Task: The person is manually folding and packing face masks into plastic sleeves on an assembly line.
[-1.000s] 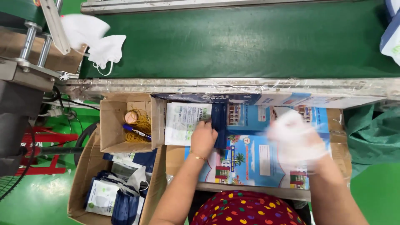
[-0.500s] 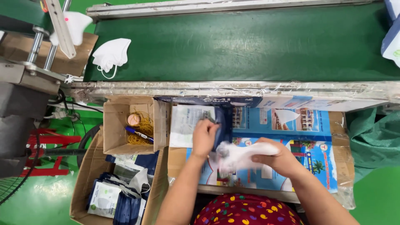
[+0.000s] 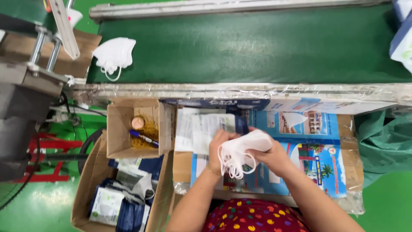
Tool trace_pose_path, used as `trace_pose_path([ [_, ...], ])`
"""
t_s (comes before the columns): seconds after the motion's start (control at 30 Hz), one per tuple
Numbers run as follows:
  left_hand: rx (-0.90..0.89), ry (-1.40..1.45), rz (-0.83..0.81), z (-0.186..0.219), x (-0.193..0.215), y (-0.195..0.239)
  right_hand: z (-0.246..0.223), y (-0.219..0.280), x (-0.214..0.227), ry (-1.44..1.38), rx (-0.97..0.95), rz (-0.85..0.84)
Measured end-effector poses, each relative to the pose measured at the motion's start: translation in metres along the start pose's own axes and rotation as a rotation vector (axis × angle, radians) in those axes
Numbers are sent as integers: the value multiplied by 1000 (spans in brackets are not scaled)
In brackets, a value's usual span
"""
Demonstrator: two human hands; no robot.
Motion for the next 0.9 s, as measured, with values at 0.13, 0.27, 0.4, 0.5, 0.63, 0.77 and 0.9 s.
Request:
trace_pose_path([
  [0.13, 89, 30, -4, -1, -10, 9, 51, -27, 33, 171, 69, 90],
  [0.27, 91, -39, -113, -7, -26, 20, 39, -30, 51, 472, 363, 314],
  [0.4, 254, -38, -217, -88, -49, 31, 76, -30, 15, 361, 104, -144],
  [0.5, 607, 186, -409, -239, -85, 74, 24, -8, 9, 221, 161, -115],
  [0.63, 81, 359, -85, -124, -30, 0, -4, 11, 3, 277, 102, -65],
  [0.77, -326, -172, -36, -66, -14, -5, -25, 14, -4, 520, 389, -40],
  [0.9, -208, -161, -138, 24, -11, -19, 7, 3, -18, 887, 505, -95],
])
Point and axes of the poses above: each hand's wrist, its own y-axis away from the middle knuckle, its own x-axis out of the back of the hand, z = x × y, the point moved 10 cm from there along -y, towards the middle knuckle, and after that the axes turned 4 degrees about z, right-handed, at the moved point
